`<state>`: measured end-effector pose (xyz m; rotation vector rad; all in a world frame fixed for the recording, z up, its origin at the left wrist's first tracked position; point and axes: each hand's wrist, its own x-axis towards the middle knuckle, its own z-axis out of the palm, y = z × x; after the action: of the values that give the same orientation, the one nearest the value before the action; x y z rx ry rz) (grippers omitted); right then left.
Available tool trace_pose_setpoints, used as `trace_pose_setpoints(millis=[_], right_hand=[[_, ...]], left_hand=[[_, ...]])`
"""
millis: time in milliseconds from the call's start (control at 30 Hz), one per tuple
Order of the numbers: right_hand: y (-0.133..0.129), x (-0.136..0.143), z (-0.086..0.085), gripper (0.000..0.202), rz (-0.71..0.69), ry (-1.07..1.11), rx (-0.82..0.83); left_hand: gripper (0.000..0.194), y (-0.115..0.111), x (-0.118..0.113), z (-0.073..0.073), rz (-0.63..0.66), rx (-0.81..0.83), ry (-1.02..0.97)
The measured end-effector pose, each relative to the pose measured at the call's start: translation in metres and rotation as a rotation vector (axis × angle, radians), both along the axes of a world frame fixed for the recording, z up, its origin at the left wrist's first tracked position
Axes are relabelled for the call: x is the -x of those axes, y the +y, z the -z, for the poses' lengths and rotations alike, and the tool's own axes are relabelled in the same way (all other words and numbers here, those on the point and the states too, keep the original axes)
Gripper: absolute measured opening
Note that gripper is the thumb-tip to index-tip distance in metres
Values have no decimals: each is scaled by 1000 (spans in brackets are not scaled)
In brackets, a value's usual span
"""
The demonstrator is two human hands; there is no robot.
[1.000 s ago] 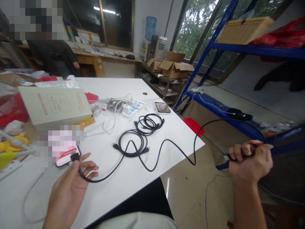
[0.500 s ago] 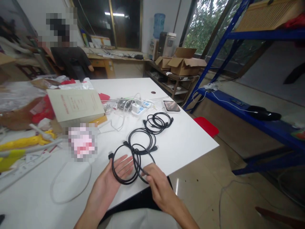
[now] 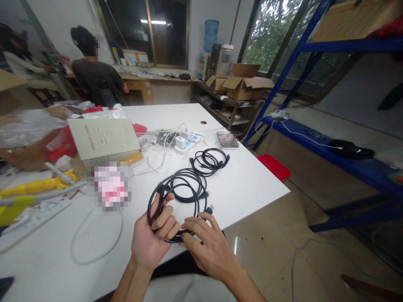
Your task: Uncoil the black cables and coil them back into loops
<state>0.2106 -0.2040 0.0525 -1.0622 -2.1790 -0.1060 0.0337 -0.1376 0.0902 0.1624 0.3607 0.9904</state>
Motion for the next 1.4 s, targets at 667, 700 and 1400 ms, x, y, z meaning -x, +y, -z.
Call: trace_pose_setpoints(millis=[667, 700, 1400], right_hand=[[113, -43, 55, 18, 96, -279, 57], [116, -44, 58, 19, 96, -278, 78], [113, -42, 65, 53, -34, -165, 212]], left_hand=[[61, 112, -20, 58, -193, -515, 924], [61, 112, -18, 61, -230, -547, 985], [41, 119, -2, 115, -442, -1023, 1547]])
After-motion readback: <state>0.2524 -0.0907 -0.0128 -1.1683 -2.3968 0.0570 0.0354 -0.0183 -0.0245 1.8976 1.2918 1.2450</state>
